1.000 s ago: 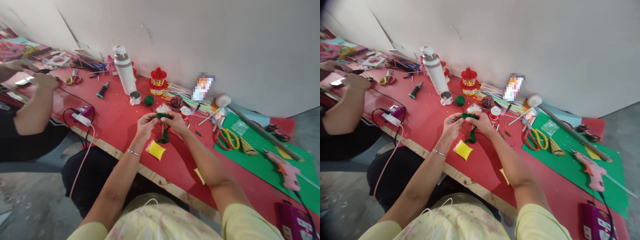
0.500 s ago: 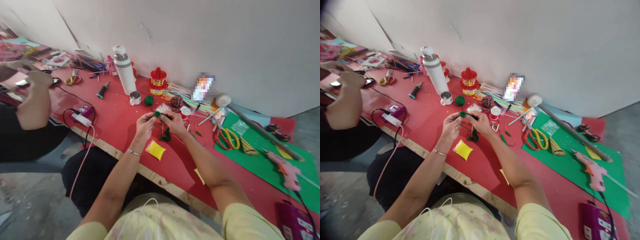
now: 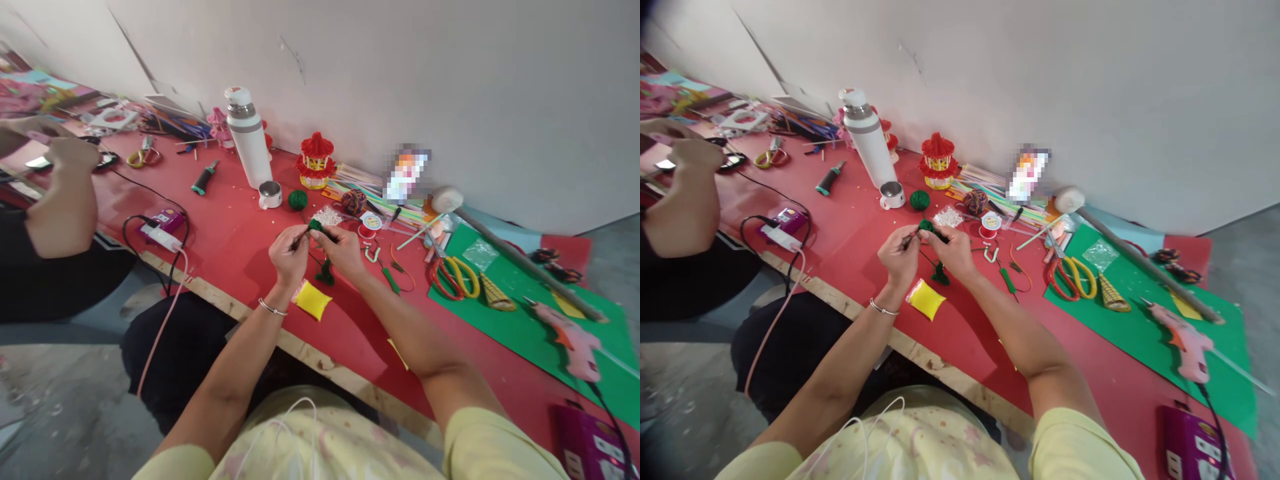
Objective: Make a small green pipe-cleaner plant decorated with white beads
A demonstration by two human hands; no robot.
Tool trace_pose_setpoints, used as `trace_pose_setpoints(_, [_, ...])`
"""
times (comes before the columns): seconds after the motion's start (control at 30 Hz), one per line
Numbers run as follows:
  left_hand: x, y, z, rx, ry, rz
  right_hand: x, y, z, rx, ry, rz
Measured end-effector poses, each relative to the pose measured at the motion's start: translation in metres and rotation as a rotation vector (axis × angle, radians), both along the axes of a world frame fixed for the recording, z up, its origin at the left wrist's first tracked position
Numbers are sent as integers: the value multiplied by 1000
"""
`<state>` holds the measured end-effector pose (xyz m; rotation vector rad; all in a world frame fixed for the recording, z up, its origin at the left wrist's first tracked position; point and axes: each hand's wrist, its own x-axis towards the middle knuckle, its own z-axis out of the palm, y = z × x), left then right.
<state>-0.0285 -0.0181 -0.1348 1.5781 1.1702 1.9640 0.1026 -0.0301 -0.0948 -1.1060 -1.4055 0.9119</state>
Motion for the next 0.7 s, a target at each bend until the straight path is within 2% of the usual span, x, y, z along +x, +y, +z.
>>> trace_pose_setpoints(0.13, [-1, -3, 5, 126, 124, 38, -5, -5, 3, -34, 26, -34])
trace_pose_setpoints(0.33, [4, -3, 4, 72, 117, -44, 4, 0, -7, 47, -54, -52])
trace_pose_setpoints(0.43, [4, 0, 7, -85, -69, -175, 12, 6, -11, 169, -197, -53])
trace_pose_setpoints(0.57, [-2, 8, 11, -469, -483, -411, 25, 13, -11, 324, -363, 55])
trace_pose_setpoints(0.63, [-7, 11, 13, -618, -547, -528, 31, 16, -10, 351, -392, 119])
trace_pose_setpoints(0.7, [-11, 12, 14, -698, -522, -599, 37, 19, -9, 350, -414, 178])
